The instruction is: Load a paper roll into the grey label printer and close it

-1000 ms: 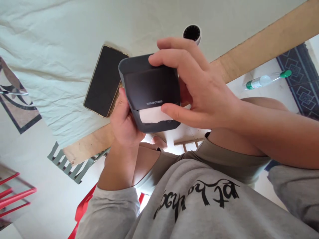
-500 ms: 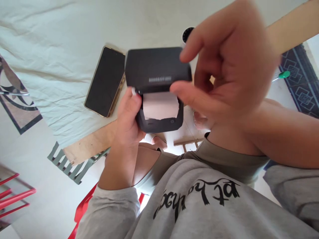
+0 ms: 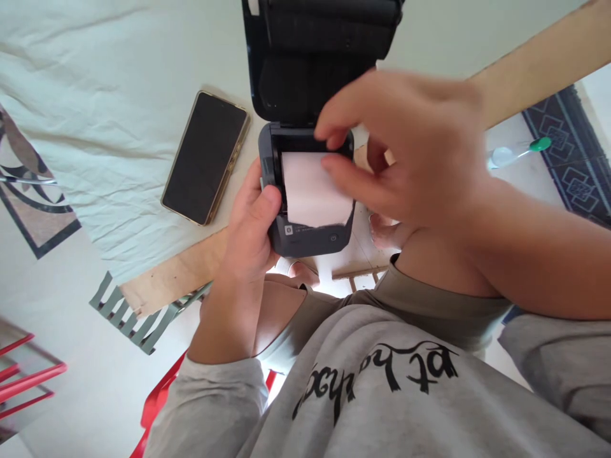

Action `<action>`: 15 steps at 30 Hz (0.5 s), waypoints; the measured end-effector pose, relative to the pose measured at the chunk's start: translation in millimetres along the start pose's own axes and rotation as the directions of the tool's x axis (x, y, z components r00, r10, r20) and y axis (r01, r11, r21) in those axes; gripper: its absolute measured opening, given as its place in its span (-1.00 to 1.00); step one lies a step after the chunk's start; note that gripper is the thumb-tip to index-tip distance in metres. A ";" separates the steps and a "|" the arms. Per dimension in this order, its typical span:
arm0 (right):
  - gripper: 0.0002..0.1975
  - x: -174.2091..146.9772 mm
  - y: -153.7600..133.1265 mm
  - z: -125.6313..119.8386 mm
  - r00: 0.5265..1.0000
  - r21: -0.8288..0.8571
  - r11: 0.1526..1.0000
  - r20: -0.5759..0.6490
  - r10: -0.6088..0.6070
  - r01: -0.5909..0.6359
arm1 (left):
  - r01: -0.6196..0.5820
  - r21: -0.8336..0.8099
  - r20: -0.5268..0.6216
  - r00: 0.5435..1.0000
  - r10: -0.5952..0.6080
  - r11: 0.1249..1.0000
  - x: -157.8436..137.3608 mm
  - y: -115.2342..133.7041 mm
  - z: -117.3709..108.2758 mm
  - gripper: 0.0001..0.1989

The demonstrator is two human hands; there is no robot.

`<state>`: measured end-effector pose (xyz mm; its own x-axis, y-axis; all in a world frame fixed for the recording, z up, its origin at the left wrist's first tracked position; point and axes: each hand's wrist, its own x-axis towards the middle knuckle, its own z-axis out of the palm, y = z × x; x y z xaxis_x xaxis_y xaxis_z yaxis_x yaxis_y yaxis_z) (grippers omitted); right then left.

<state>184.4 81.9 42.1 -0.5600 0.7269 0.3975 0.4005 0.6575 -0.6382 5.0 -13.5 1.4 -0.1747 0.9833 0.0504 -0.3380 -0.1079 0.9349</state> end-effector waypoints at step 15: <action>-0.55 3.9 -12.1 -5.5 0.916 -0.050 0.995 0.388 0.097 -0.084 | 0.071 0.142 -0.003 0.997 -0.072 0.987 -0.6 11.0 8.8 -0.50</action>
<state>181.3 77.9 55.0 -0.7559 0.6531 0.0464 0.4820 0.6030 -0.6356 9.6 -14.0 14.8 -0.1527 0.9881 -0.0178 -0.2145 -0.0156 0.9766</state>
